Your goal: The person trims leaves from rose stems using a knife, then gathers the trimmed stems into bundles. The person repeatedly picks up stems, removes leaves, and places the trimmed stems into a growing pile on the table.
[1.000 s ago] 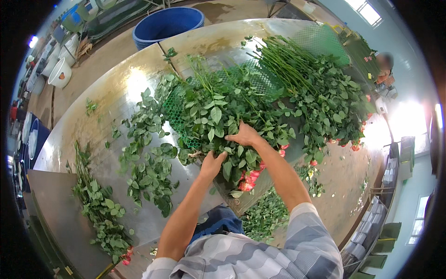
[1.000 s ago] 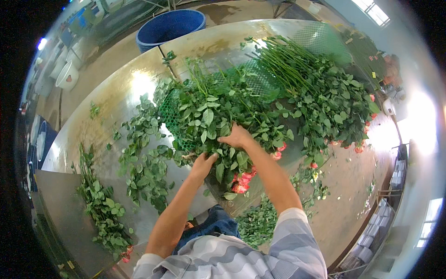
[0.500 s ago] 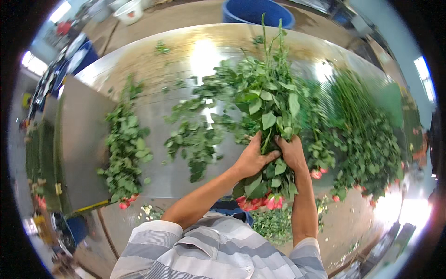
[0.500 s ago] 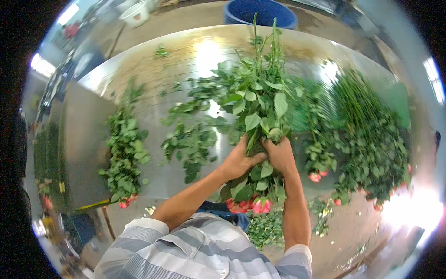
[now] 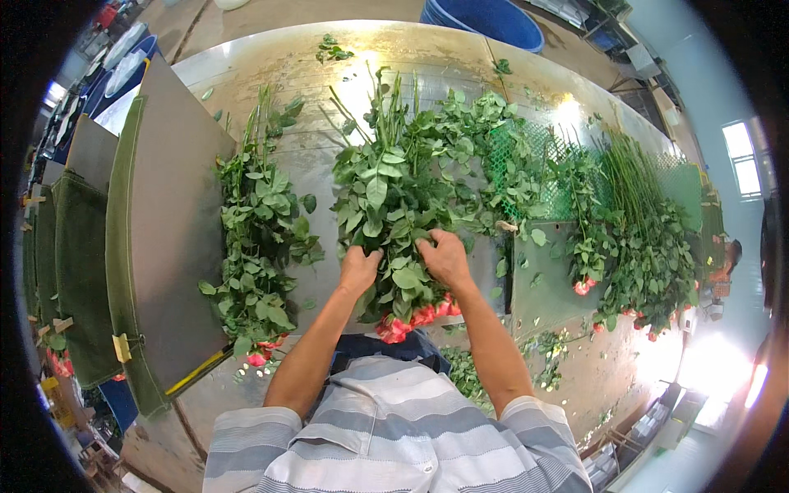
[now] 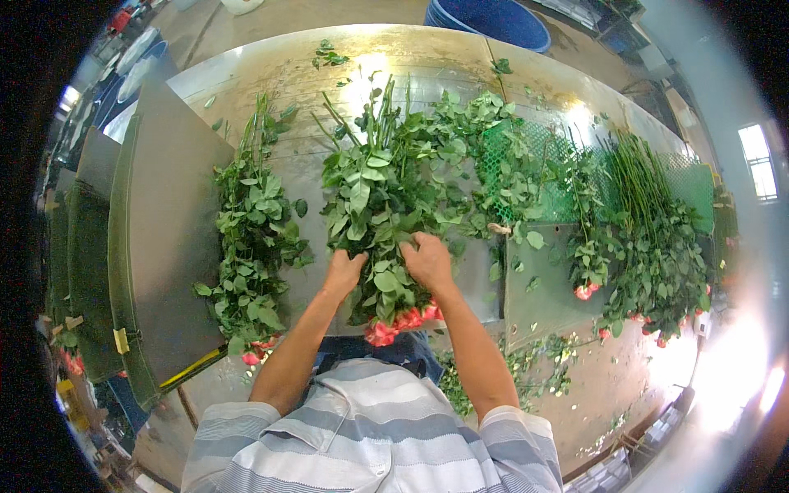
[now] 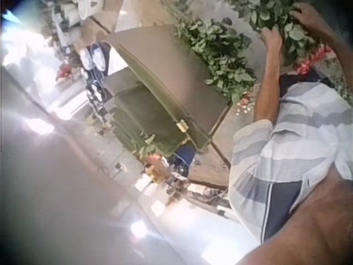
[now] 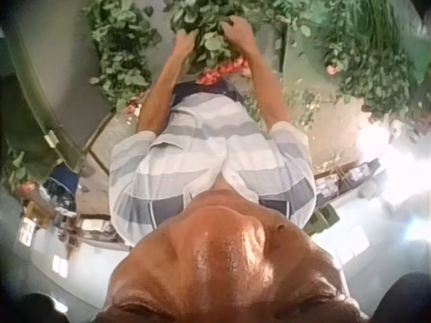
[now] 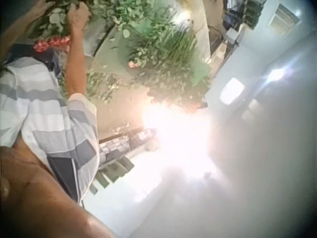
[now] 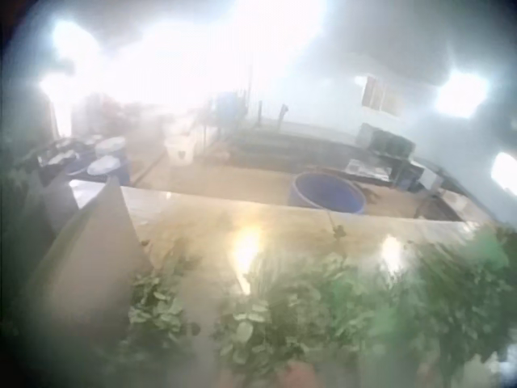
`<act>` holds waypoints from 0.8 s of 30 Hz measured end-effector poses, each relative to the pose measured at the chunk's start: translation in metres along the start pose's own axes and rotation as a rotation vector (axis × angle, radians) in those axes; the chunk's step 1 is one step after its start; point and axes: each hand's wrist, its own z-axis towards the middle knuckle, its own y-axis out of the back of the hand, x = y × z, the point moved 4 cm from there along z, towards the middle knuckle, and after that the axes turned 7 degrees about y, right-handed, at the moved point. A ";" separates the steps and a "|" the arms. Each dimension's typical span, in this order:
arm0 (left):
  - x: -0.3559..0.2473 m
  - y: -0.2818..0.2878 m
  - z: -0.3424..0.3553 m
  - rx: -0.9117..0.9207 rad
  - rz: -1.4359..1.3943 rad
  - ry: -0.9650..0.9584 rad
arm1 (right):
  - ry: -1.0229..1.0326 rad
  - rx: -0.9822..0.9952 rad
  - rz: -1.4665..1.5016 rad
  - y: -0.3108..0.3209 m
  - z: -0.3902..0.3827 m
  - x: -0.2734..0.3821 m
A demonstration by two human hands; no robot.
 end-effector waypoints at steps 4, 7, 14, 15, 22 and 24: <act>0.003 0.024 -0.025 -0.701 -0.027 -0.570 | -0.066 -0.034 0.066 0.000 -0.004 0.018; -0.013 0.016 -0.041 -0.258 -0.272 -0.503 | 0.088 0.087 -0.215 -0.015 -0.004 0.026; -0.011 0.003 -0.014 -0.040 -0.129 -0.339 | 0.077 0.106 0.346 -0.022 -0.010 0.035; -0.020 0.006 -0.019 -0.119 0.068 -0.291 | 0.051 0.037 0.442 -0.020 -0.002 0.019; -0.028 -0.002 -0.012 -0.334 0.083 -0.248 | 0.222 0.239 0.063 -0.029 0.003 0.016; -0.017 0.002 0.002 -0.370 0.095 -0.195 | 0.198 0.009 0.010 -0.019 0.004 0.019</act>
